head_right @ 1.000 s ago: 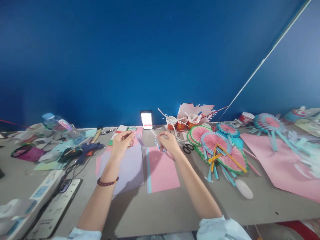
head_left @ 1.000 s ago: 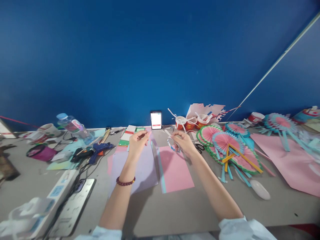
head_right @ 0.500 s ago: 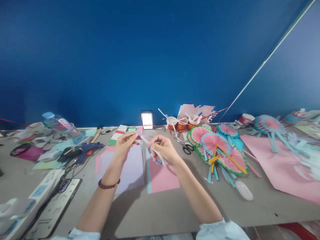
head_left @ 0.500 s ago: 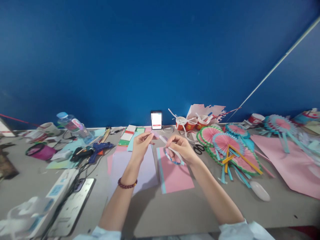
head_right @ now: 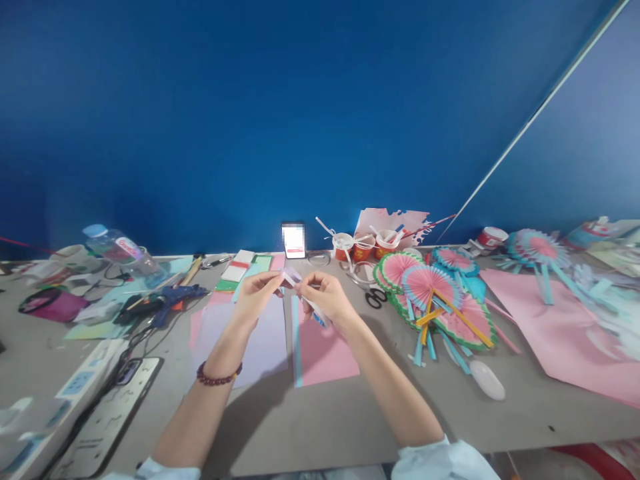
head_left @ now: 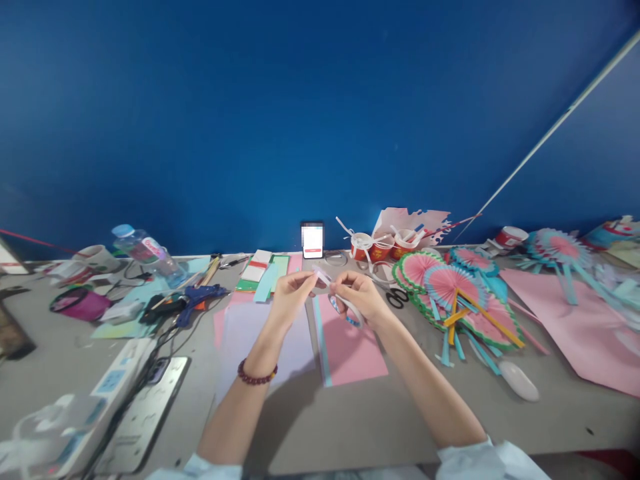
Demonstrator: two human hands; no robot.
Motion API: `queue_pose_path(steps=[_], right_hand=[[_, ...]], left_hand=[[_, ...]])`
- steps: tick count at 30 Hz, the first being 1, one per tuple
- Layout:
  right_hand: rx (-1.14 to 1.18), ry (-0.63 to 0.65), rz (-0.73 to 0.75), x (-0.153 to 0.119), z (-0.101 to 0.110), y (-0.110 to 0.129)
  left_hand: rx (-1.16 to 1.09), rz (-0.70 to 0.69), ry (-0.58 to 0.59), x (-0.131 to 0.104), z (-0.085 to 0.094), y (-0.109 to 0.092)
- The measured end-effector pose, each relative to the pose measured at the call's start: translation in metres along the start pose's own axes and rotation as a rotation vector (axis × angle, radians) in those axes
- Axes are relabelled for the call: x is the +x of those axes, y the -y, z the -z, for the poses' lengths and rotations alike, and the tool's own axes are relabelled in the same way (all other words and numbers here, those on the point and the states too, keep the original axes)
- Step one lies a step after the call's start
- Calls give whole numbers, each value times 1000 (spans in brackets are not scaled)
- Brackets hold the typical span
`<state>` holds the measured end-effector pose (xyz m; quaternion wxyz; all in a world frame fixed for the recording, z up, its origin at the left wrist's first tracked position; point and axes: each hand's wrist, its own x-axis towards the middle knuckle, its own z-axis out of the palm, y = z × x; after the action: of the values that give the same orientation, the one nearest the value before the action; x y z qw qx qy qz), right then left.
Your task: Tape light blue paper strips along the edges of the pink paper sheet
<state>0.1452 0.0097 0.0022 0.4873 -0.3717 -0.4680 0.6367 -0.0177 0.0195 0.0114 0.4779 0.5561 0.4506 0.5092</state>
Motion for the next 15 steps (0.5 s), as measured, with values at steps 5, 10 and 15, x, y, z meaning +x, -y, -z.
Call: queue_pose_path(steps=[5, 10, 15], right_hand=[[4, -23, -5, 0, 0, 0], [-23, -26, 11, 1, 0, 0], [-43, -34, 5, 0, -1, 2]], left_hand=[[-3, 24, 15, -1, -1, -1], [-12, 38, 26, -2, -2, 0], [-7, 38, 31, -2, -3, -1]])
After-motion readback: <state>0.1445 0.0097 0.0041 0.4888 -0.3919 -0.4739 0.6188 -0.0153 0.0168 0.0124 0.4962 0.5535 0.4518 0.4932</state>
